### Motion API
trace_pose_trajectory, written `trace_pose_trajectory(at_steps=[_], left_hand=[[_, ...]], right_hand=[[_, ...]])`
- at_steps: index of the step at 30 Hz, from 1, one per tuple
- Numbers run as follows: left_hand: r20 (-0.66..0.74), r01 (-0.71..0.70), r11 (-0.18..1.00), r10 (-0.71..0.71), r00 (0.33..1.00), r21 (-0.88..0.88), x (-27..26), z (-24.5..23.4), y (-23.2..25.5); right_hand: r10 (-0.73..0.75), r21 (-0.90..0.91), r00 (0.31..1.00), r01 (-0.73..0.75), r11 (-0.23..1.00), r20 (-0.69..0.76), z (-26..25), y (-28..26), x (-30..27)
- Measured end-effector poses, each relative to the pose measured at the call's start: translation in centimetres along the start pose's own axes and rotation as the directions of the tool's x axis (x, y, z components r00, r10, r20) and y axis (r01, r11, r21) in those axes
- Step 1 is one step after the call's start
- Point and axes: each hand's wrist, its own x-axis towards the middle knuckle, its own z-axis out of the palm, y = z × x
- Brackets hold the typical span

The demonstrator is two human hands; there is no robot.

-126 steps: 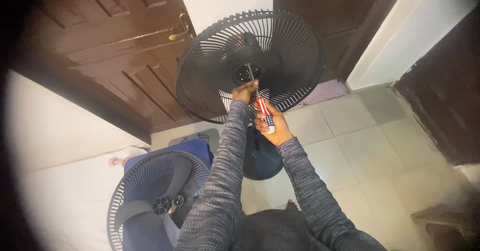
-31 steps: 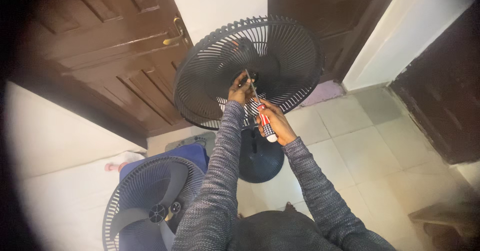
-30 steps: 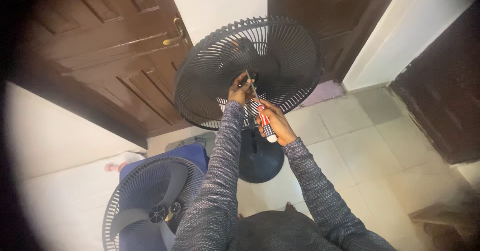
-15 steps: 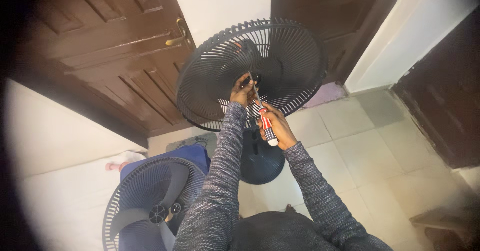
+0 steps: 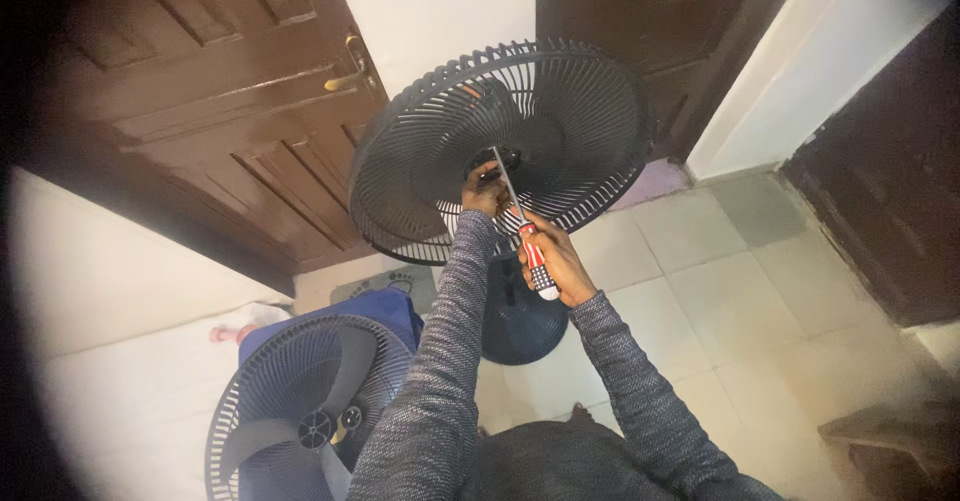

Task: The person uses a screwdriver to tighten screws on the central hub of two standing fans. They alternate between a black fan and a blue fan, securing the fan blades to the motor housing.

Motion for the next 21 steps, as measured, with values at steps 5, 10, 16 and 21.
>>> trace_pose_trajectory(at_steps=[5,10,16,21], left_hand=[[0.010,-0.023,0.993,0.024,1.000,-0.116,-0.7,0.4,0.4],[0.018,-0.028,0.996,0.029,0.999,-0.089,-1.8,0.7,1.4],[0.017,-0.066,0.994,0.068,0.998,-0.087,-2.6,1.3,1.9],[0.005,-0.084,0.995,0.085,0.996,-0.054,-2.5,1.5,1.7]], right_hand=[[-0.021,0.009,1.000,0.021,1.000,0.004,0.0,0.3,-0.6],[-0.040,-0.006,0.999,0.040,0.999,-0.016,0.4,0.3,0.2],[-0.046,0.058,0.999,0.046,0.997,-0.003,0.5,0.2,-0.7],[-0.032,0.041,0.999,0.032,0.999,0.011,0.1,-0.2,-0.8]])
